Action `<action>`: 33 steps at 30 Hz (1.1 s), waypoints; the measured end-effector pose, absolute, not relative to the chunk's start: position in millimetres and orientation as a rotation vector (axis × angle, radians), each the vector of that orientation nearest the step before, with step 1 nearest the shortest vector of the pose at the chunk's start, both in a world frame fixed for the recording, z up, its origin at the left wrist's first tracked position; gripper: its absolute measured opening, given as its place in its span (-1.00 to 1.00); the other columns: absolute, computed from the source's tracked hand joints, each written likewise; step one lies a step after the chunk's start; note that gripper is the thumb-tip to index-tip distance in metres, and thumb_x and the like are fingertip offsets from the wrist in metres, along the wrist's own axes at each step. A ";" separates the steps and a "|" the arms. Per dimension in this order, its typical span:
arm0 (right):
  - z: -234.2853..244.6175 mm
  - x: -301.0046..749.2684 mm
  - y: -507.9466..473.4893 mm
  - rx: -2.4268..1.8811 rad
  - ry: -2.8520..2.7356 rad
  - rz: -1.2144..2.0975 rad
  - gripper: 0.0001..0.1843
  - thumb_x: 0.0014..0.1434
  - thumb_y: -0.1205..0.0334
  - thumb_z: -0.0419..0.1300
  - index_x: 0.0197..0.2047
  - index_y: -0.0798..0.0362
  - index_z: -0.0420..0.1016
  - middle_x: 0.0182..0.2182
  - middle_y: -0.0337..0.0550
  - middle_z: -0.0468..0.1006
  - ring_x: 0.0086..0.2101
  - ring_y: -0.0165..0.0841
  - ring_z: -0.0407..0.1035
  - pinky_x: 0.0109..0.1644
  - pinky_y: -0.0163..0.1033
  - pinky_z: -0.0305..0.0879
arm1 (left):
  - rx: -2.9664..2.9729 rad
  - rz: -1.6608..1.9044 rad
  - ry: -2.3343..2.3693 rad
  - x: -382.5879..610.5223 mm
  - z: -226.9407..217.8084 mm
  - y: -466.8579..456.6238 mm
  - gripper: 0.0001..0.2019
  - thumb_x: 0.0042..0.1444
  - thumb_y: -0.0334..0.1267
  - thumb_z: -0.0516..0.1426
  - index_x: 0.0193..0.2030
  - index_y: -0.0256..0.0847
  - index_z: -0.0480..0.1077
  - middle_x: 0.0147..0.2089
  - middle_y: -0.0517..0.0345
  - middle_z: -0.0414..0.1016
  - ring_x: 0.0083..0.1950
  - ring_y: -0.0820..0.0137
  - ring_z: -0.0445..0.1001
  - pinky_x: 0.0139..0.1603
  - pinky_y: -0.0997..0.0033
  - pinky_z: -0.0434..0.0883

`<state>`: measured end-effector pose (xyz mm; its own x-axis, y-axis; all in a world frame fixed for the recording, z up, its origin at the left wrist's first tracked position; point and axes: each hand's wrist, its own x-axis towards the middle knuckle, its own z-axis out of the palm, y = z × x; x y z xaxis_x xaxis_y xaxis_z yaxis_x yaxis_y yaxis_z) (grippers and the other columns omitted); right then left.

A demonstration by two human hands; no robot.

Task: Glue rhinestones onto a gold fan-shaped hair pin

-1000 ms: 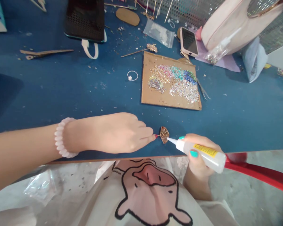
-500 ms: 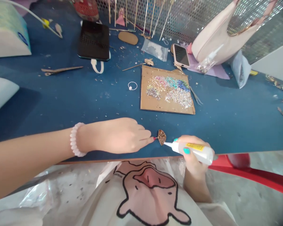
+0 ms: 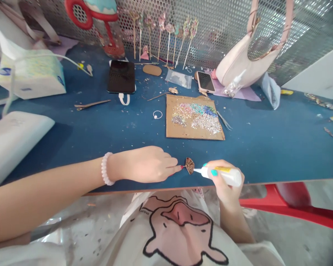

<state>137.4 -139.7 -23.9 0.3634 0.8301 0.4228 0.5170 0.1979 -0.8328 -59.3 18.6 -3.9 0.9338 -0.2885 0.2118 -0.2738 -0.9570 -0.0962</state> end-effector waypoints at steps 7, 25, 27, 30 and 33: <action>-26.4 140.7 -139.2 -1.447 -1.330 0.336 -0.94 0.09 0.27 0.23 -0.39 0.03 0.52 -0.48 -0.26 0.58 -0.48 -0.43 0.45 -0.40 -0.38 0.36 | -3.030 -0.263 0.441 -60.1 -1.7 19.6 -0.68 0.28 -0.41 -0.06 0.12 -0.35 0.32 -0.37 0.10 0.40 -0.42 0.38 0.36 -0.52 0.34 0.23; -20.1 135.6 -134.9 -1.462 -1.268 0.288 -0.87 0.08 0.25 0.20 -0.46 0.05 0.51 -0.54 -0.25 0.57 -0.52 -0.43 0.43 -0.46 -0.39 0.33 | -3.022 -0.203 0.417 -60.6 0.3 18.1 -0.68 0.28 -0.39 -0.04 0.14 -0.30 0.32 -0.35 0.11 0.41 -0.41 0.38 0.39 -0.48 0.36 0.28; -19.7 135.9 -135.1 -1.469 -1.275 0.295 -0.87 0.08 0.24 0.21 -0.46 0.05 0.51 -0.53 -0.24 0.57 -0.52 -0.43 0.44 -0.46 -0.39 0.34 | -3.019 -0.202 0.412 -60.4 0.3 17.9 -0.67 0.28 -0.40 -0.06 0.14 -0.29 0.32 -0.36 0.10 0.41 -0.41 0.37 0.39 -0.48 0.37 0.28; -21.0 137.8 -136.3 -1.482 -1.302 0.325 -0.86 0.09 0.23 0.21 -0.46 0.06 0.51 -0.53 -0.22 0.57 -0.53 -0.42 0.43 -0.48 -0.37 0.33 | -3.020 -0.189 0.428 -60.4 0.4 18.1 -0.67 0.28 -0.41 -0.05 0.14 -0.35 0.31 -0.36 0.10 0.40 -0.42 0.38 0.38 -0.48 0.36 0.27; -24.8 140.6 -138.1 -1.454 -1.312 0.364 -0.84 0.09 0.20 0.21 -0.46 0.07 0.53 -0.53 -0.19 0.57 -0.53 -0.39 0.43 -0.50 -0.35 0.33 | -3.026 -0.185 0.434 -60.8 0.5 18.5 -0.68 0.28 -0.40 -0.03 0.15 -0.37 0.30 -0.35 0.11 0.38 -0.41 0.39 0.38 -0.47 0.35 0.27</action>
